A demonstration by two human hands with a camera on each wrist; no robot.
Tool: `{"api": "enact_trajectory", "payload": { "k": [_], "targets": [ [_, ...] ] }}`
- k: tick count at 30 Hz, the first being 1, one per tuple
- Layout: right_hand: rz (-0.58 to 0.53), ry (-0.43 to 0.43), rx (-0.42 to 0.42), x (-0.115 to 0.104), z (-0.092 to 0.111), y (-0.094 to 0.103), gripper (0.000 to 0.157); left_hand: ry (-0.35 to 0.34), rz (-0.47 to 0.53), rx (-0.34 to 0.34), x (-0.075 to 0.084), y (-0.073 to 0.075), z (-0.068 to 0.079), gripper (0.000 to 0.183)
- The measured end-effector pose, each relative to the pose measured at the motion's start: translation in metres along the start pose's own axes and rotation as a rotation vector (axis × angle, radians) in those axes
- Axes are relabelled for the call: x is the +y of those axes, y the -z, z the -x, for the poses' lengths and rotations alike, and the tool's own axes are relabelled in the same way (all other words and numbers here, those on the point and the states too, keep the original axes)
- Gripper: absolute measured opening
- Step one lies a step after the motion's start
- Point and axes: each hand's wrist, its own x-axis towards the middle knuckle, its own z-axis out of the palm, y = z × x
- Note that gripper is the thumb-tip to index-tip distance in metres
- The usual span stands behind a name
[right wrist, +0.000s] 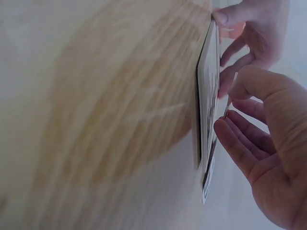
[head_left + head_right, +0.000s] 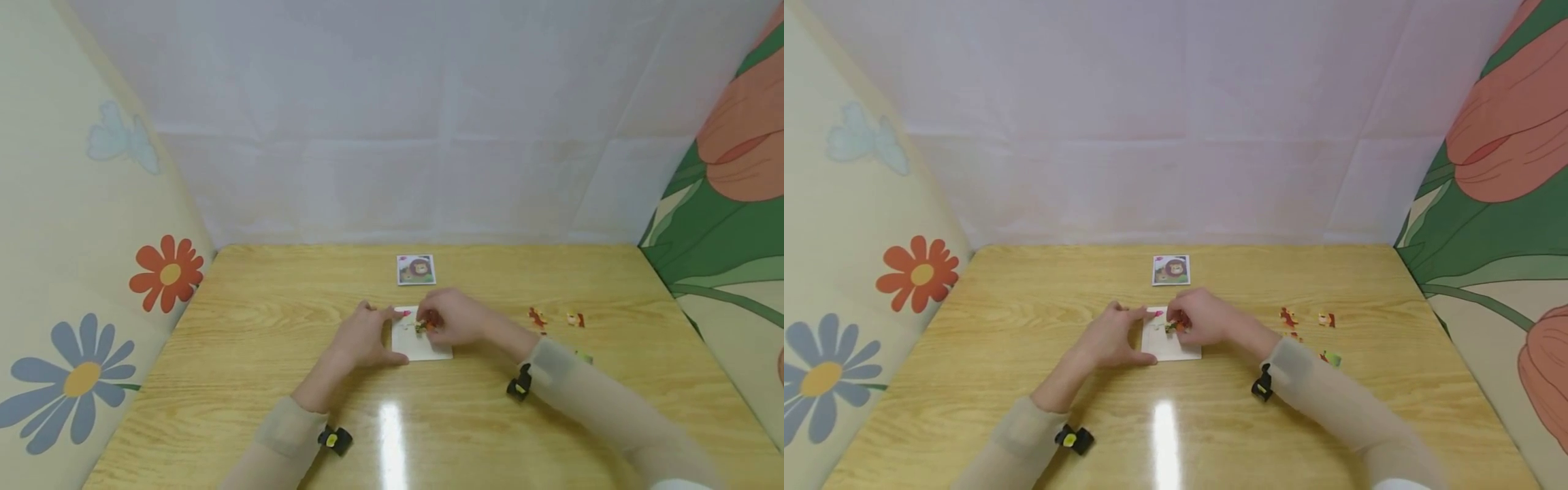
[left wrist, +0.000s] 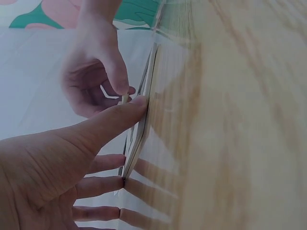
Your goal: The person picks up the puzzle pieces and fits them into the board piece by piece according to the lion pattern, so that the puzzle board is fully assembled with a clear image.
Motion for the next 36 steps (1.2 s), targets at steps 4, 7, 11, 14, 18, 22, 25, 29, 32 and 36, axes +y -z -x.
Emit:
{"api": "enact_trajectory", "payload": {
  "k": [4, 7, 11, 14, 18, 22, 25, 29, 32, 36],
  "targets": [
    [-0.025, 0.024, 0.000, -0.006, -0.007, -0.007, 0.026, -0.005, 0.004, 0.007, 0.000, 0.001, 0.001, 0.091],
    [-0.034, 0.029, 0.010, -0.010, -0.010, -0.012, 0.027, -0.011, 0.014, 0.015, 0.000, 0.001, 0.001, 0.090],
    [-0.024, 0.011, 0.037, -0.014, -0.014, -0.019, 0.028, -0.021, 0.018, 0.023, -0.001, 0.001, 0.001, 0.090],
    [-0.032, -0.006, 0.053, -0.017, -0.017, -0.022, 0.028, -0.028, 0.017, 0.027, -0.001, 0.001, 0.000, 0.090],
    [-0.029, -0.013, 0.050, -0.018, -0.020, -0.025, 0.027, -0.029, 0.024, 0.027, -0.002, 0.001, 0.000, 0.089],
    [-0.009, -0.019, 0.051, -0.019, -0.022, -0.028, 0.026, -0.032, 0.020, 0.026, -0.002, 0.001, 0.001, 0.089],
    [-0.005, -0.031, 0.053, -0.021, -0.022, -0.028, 0.026, -0.032, 0.018, 0.024, -0.002, 0.001, 0.001, 0.088],
    [-0.006, -0.057, 0.046, -0.026, -0.021, -0.027, 0.027, -0.032, 0.019, 0.026, -0.002, 0.002, 0.002, 0.089],
    [-0.008, -0.073, 0.038, -0.029, -0.021, -0.025, 0.028, -0.032, 0.017, 0.028, -0.002, 0.002, 0.002, 0.090],
    [-0.009, -0.085, 0.027, -0.031, -0.020, -0.024, 0.030, -0.028, 0.015, 0.025, -0.002, 0.001, 0.002, 0.090]
  ]
}}
